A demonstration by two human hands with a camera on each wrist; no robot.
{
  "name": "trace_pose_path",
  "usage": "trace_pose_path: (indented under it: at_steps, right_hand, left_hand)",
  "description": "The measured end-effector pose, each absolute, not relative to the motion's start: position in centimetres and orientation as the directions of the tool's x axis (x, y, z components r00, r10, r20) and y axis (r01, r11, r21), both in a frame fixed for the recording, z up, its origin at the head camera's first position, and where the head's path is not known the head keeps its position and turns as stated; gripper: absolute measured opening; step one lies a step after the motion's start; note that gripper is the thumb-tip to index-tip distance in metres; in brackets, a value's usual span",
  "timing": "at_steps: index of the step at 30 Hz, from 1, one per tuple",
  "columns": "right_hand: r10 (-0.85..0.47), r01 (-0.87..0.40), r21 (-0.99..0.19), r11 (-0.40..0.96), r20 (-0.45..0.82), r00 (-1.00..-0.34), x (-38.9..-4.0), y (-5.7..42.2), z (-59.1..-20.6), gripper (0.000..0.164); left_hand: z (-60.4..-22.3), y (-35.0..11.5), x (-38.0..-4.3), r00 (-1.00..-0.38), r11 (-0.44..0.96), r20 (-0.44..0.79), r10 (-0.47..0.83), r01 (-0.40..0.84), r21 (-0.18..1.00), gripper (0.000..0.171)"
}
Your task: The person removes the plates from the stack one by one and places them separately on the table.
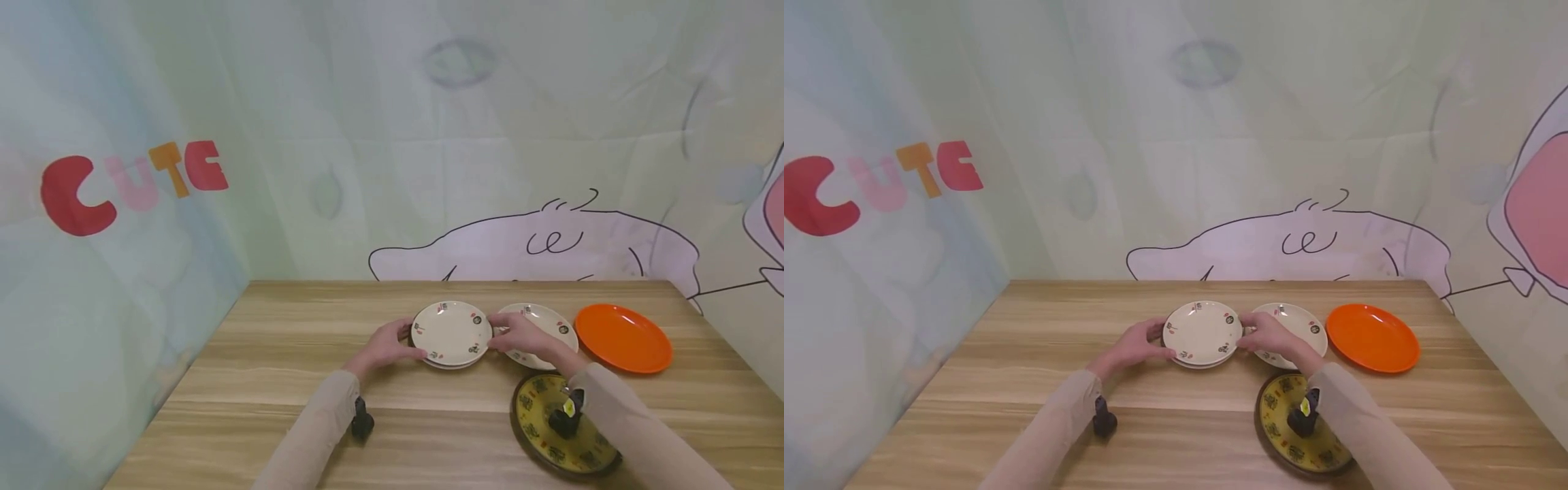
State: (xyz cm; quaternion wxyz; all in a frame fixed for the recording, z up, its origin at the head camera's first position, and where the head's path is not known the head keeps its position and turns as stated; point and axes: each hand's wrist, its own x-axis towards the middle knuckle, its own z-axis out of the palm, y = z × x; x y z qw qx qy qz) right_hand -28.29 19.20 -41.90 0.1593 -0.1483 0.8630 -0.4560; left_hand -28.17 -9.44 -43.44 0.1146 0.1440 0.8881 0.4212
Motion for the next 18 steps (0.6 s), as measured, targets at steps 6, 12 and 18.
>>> trace_pose_path:
  at_steps: [6,12,18]
  right_hand:
    - [-0.405,-0.096,-0.841,0.533,-0.154,-0.901,-28.1,18.7,-41.6,0.063]
    - [-0.394,-0.108,-0.844,0.525,-0.128,-0.91,-28.0,18.3,-41.8,0.062]
    - [-0.373,-0.107,-0.841,0.53,-0.118,-0.92,-27.9,17.9,-42.1,0.061]
  left_hand:
    - [-43.2,-9.4,-28.4,-0.939,0.586,-0.065,0.339,0.156,0.795,0.076]
    - [-43.5,-9.3,-28.6,-0.95,0.561,-0.074,0.303,0.115,0.82,0.078]
    - [-43.7,-9.2,-28.7,-0.962,0.583,-0.077,0.262,0.094,0.807,0.083]
